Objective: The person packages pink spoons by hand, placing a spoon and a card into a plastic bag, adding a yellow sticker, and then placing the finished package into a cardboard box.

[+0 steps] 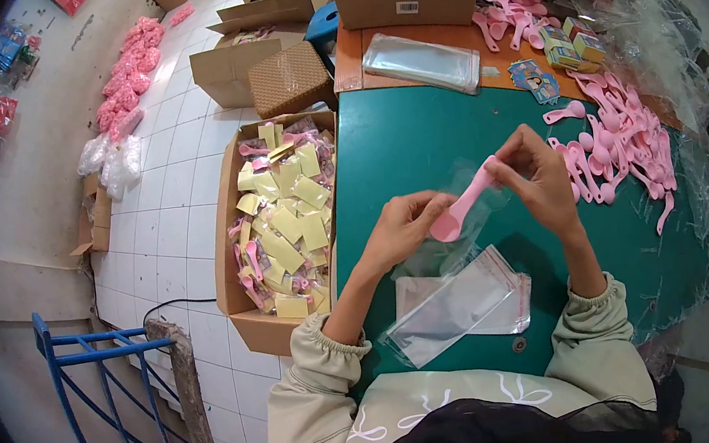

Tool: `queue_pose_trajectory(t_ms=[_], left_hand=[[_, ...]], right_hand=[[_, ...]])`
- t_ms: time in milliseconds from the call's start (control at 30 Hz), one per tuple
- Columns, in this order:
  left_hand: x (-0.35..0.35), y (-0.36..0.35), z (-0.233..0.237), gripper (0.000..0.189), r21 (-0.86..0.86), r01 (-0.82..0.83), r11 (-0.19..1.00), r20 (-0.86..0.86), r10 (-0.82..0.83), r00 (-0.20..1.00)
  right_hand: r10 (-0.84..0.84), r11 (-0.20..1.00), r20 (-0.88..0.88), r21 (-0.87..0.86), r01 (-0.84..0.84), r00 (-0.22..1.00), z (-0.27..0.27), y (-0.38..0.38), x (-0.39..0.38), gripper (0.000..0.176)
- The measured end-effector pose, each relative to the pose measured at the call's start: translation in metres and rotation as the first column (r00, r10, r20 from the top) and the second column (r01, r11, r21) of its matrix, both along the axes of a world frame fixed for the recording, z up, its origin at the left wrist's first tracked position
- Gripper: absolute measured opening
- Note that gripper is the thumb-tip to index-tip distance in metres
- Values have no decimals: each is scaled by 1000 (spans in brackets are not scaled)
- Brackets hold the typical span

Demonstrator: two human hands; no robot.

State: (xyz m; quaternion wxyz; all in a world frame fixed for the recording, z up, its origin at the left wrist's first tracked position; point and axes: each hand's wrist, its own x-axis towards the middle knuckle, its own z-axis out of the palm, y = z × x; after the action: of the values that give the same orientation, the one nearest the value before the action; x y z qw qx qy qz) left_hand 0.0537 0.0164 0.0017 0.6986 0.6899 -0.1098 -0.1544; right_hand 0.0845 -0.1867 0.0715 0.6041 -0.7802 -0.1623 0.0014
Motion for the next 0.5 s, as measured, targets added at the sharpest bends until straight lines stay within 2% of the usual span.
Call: queue_pose_trajectory(t_ms=[67, 100, 133, 200, 300, 333, 367, 400, 433, 500], left_hand=[[1, 3, 2, 39, -22, 79, 997, -74, -80, 994], [0, 2, 5, 39, -42, 57, 997, -69, -60, 996], [0, 1, 11, 38, -62, 35, 997, -65, -39, 997], [-3, 0, 23, 39, -151, -7, 988, -82, -5, 997], [-6, 2, 33, 41, -305, -54, 951, -110, 21, 994], [-8, 4, 33, 42, -330, -61, 942, -93, 32, 995], [-10, 5, 33, 42, -357, -72, 931, -78, 47, 996], [-12, 6, 34, 43, -362, -70, 929, -69, 48, 996], [-13, 8, 35, 43, -366, -64, 928, -55, 47, 997], [-13, 10, 38, 43, -375, -44, 926, -30, 35, 999]], right_hand=[[16, 1000, -41, -26, -17, 999, 6, -2, -2, 20], [23, 999, -64, -39, -26, 998, 8, -2, -4, 25], [126, 986, 99, -121, -113, 987, 7, -1, -3, 30], [352, 918, 379, -318, -237, 856, 3, 3, 0, 43], [425, 899, 193, 23, -437, 884, -4, -1, 11, 54], [346, 934, 239, 0, -356, 907, -8, -17, 36, 48], [199, 970, 152, -172, -172, 968, -9, -38, 64, 46], [30, 937, 94, -350, 5, 995, -10, -63, 92, 45], [-107, 804, 334, -525, 279, 936, -31, -92, 125, 36], [-268, 526, 344, -730, 436, 900, -48, -124, 163, 34]])
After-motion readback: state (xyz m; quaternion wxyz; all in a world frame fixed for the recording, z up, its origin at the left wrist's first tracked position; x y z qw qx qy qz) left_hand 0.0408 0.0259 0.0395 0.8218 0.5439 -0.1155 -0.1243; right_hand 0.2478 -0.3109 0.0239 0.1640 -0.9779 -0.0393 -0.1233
